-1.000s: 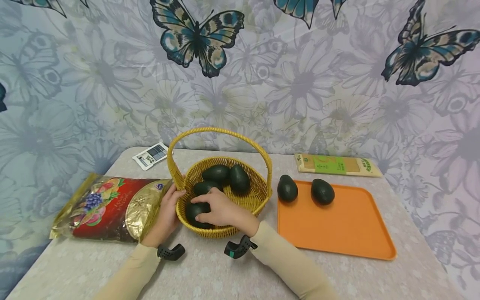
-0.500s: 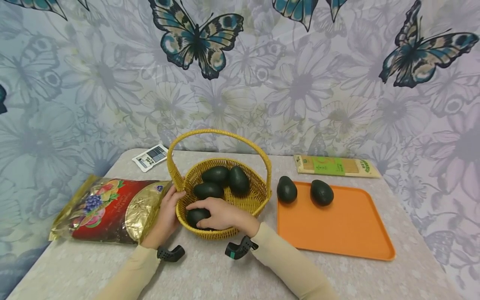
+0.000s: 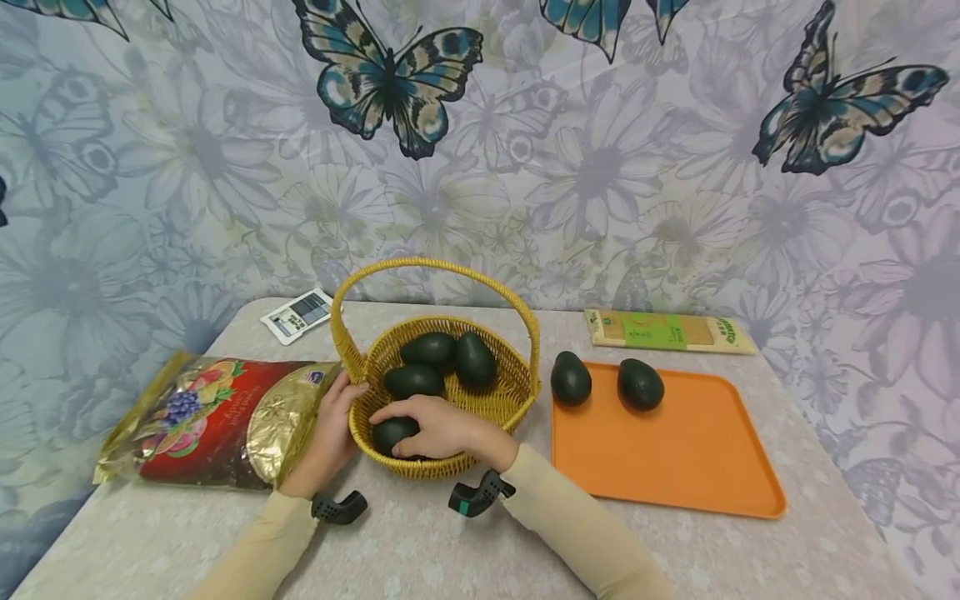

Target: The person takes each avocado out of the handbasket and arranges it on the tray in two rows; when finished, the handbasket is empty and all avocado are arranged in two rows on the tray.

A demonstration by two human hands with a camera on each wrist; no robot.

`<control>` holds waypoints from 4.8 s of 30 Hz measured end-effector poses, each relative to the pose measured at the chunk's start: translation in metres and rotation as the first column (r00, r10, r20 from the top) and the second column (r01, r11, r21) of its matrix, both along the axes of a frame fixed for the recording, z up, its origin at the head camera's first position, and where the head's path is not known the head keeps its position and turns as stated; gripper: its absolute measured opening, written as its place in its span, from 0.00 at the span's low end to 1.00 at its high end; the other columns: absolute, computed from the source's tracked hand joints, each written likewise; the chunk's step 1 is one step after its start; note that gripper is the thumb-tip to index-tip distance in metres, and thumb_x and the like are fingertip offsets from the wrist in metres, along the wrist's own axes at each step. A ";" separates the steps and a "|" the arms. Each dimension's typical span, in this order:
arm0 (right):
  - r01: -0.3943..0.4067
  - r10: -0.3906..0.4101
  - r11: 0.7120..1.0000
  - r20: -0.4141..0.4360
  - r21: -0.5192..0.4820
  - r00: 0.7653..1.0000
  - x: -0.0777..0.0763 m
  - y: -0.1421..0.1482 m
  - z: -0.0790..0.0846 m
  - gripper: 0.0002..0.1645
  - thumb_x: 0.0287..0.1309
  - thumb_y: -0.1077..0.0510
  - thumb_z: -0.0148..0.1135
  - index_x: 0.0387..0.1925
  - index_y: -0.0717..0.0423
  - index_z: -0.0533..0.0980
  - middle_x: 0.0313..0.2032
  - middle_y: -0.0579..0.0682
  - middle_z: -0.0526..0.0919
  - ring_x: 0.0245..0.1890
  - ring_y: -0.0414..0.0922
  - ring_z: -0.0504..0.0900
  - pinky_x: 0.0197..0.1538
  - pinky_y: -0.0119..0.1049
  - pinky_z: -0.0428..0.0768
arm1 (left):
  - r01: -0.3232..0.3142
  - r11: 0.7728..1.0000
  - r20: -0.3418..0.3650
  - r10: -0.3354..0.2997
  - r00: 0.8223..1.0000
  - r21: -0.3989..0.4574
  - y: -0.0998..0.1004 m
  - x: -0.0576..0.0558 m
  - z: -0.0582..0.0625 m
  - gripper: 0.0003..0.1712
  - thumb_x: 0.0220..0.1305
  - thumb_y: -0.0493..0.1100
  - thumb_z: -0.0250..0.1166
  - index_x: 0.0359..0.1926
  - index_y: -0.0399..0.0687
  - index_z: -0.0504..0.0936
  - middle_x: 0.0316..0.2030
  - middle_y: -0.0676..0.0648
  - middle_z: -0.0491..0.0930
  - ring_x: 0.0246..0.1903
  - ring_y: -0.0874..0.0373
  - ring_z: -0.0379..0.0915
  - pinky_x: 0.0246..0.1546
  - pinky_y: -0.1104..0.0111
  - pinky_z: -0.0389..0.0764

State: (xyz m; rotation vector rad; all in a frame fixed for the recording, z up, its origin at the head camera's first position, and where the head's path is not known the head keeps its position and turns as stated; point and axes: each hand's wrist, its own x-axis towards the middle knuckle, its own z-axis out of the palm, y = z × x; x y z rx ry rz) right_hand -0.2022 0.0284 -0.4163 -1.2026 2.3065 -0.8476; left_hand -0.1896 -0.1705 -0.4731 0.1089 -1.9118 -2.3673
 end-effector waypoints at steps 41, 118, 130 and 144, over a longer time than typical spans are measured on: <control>0.196 -0.164 0.961 0.168 -0.196 0.972 -0.007 0.081 0.037 0.31 0.67 0.56 0.63 0.70 0.51 0.72 0.59 0.58 0.81 0.24 0.50 0.79 0.33 0.39 0.82 | -0.013 1.000 0.020 0.013 1.000 0.000 0.000 0.000 0.002 0.34 0.76 0.35 0.47 0.80 0.47 0.58 0.78 0.43 0.58 0.74 0.50 0.56 0.56 0.80 0.71; 0.792 -0.783 0.609 0.198 0.051 0.590 -0.022 0.394 0.003 0.38 0.76 0.50 0.52 0.79 0.58 0.54 0.68 0.83 0.57 0.41 0.31 0.77 0.40 0.38 0.86 | -0.012 1.000 0.014 0.012 1.000 0.012 0.001 -0.003 0.001 0.34 0.75 0.35 0.48 0.80 0.44 0.57 0.78 0.42 0.59 0.75 0.50 0.56 0.55 0.80 0.71; 0.814 -0.823 0.566 0.038 0.131 0.566 -0.029 0.392 -0.004 0.43 0.74 0.49 0.54 0.76 0.70 0.52 0.64 0.84 0.60 0.49 0.61 0.80 0.36 0.36 0.85 | -0.009 1.000 0.002 0.009 1.000 0.016 0.002 -0.002 0.001 0.34 0.75 0.34 0.47 0.80 0.43 0.56 0.78 0.42 0.58 0.74 0.50 0.56 0.55 0.80 0.72; 0.885 -0.888 0.448 -0.052 0.126 0.457 -0.027 0.394 -0.007 0.45 0.73 0.45 0.52 0.74 0.73 0.52 0.64 0.85 0.60 0.54 0.73 0.75 0.35 0.40 0.85 | -0.027 1.000 0.014 0.027 1.000 0.013 0.002 -0.004 -0.001 0.34 0.74 0.35 0.48 0.79 0.45 0.59 0.77 0.44 0.60 0.69 0.58 0.63 0.55 0.81 0.72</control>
